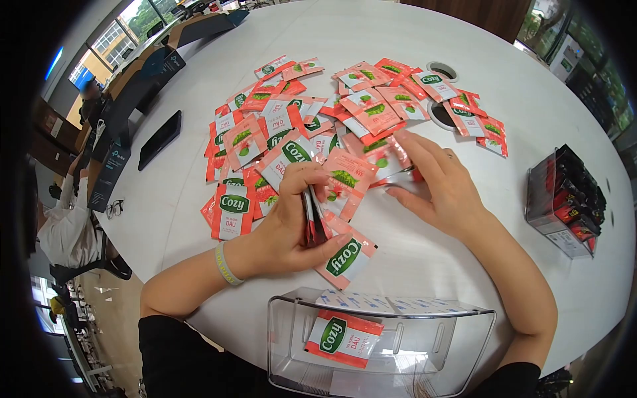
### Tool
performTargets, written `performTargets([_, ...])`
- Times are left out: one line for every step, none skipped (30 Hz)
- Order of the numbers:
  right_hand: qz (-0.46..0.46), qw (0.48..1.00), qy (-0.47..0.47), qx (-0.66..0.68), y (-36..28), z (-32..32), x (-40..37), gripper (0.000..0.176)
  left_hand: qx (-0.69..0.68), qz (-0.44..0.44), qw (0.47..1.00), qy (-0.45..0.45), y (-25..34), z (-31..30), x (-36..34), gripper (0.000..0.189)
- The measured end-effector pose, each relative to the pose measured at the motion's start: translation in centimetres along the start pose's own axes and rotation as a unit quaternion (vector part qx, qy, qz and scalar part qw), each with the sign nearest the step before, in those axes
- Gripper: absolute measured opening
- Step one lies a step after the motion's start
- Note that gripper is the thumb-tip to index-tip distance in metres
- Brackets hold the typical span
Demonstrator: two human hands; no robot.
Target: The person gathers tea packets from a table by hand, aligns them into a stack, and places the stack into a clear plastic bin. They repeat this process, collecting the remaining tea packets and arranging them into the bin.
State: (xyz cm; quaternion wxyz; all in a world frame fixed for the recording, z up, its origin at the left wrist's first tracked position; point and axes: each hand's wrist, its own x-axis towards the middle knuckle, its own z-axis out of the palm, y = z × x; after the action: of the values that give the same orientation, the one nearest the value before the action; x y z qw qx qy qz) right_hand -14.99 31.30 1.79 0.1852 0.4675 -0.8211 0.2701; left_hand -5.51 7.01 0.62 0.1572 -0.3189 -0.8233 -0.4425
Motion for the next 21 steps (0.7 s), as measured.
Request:
performTargets([0.0, 1.0, 0.0, 0.0, 0.0, 0.1, 0.0, 0.074, -0.008, -0.006, 1.0, 0.003, 0.0, 0.0, 0.0, 0.077])
performTargets([-0.022, 1.0, 0.005, 0.015, 0.1, 0.4, -0.1, 0.072, -0.008, -0.006, 1.0, 0.003, 0.1, -0.2, 0.0, 0.077])
performTargets([-0.044, 0.999, 0.01, 0.029, 0.1, 0.5, -0.1, 0.071, 0.013, -0.025, 0.999, -0.018, 0.4, -0.4, 0.1, 0.074])
performTargets([-0.043, 0.999, 0.01, 0.029, 0.0, 0.4, -0.1, 0.071, 0.034, -0.044, 0.998, -0.04, 0.6, -0.5, 0.2, 0.072])
performTargets([-0.05, 0.998, 0.007, 0.031, -0.2, 0.3, 0.0, 0.066, 0.033, -0.044, 0.998, -0.041, 0.6, -0.5, 0.3, 0.072])
performTargets([-0.057, 0.998, 0.004, 0.033, -0.3, 0.2, 0.1, 0.06, 0.019, -0.047, 0.998, -0.038, 0.6, -0.5, 0.3, 0.073])
performTargets([-0.057, 0.998, 0.004, 0.033, -0.3, 0.2, 0.1, 0.06, 0.005, -0.051, 0.998, -0.035, 0.6, -0.5, 0.4, 0.073])
performTargets([-0.097, 0.995, 0.014, -0.001, -0.3, 0.2, 0.2, 0.055, 0.004, -0.051, 0.998, -0.035, 0.5, -0.5, 0.3, 0.073])
performTargets([-0.137, 0.99, 0.023, -0.035, -0.3, 0.2, 0.1, 0.051, 0.009, -0.049, 0.998, -0.032, 0.5, -0.4, 0.3, 0.073])
performTargets([-0.137, 0.99, 0.022, -0.035, -0.4, 0.2, 0.1, 0.051, 0.012, -0.046, 0.998, -0.029, 0.4, -0.4, 0.2, 0.073])
performTargets([-0.152, 0.987, 0.034, -0.047, -0.5, 0.3, 0.2, 0.047, 0.012, -0.046, 0.998, -0.029, 0.4, -0.3, 0.3, 0.073])
performTargets([-0.168, 0.983, 0.047, -0.058, -0.7, 0.3, 0.2, 0.044, 0.011, -0.037, 0.999, -0.018, 0.4, -0.3, 0.3, 0.076])
performTargets([-0.168, 0.983, 0.047, -0.058, -0.7, 0.1, 0.1, 0.044, 0.01, -0.027, 1.0, -0.006, 0.3, -0.3, 0.3, 0.079])
performTargets([-0.18, 0.981, 0.048, -0.059, -0.6, -0.1, 0.1, 0.042, 0.011, -0.027, 1.0, -0.006, 0.3, -0.3, 0.3, 0.079])
performTargets([-0.192, 0.979, 0.048, -0.059, -0.7, -0.2, 0.0, 0.04, 0.023, -0.013, 1.0, -0.001, 0.3, -0.3, 0.2, 0.079])
performTargets([-0.193, 0.978, 0.049, -0.059, -0.7, -0.2, 0.0, 0.04, 0.037, 0.001, 0.999, 0.004, 0.2, -0.3, 0.3, 0.079])
performTargets([-0.194, 0.977, 0.064, -0.054, -0.7, -0.1, -0.1, 0.037, 0.038, 0.001, 0.999, 0.005, 0.2, -0.2, 0.2, 0.079])
performTargets([-0.196, 0.976, 0.08, -0.05, -0.7, 0.0, -0.2, 0.035, 0.039, 0.005, 0.999, 0.008, 0.2, -0.2, 0.2, 0.079])
performTargets([-0.197, 0.976, 0.08, -0.05, -0.9, -0.1, -0.1, 0.035, 0.04, 0.009, 0.999, 0.012, 0.1, -0.1, 0.2, 0.079])
performTargets([-0.187, 0.979, 0.049, -0.059, -1.2, -0.4, 0.2, 0.034, 0.04, 0.009, 0.999, 0.012, 0.1, -0.1, 0.1, 0.079])
performTargets([-0.176, 0.982, 0.018, -0.069, -1.5, -0.6, 0.4, 0.033, 0.039, 0.009, 0.999, 0.015, 0.0, 0.0, 0.0, 0.079])
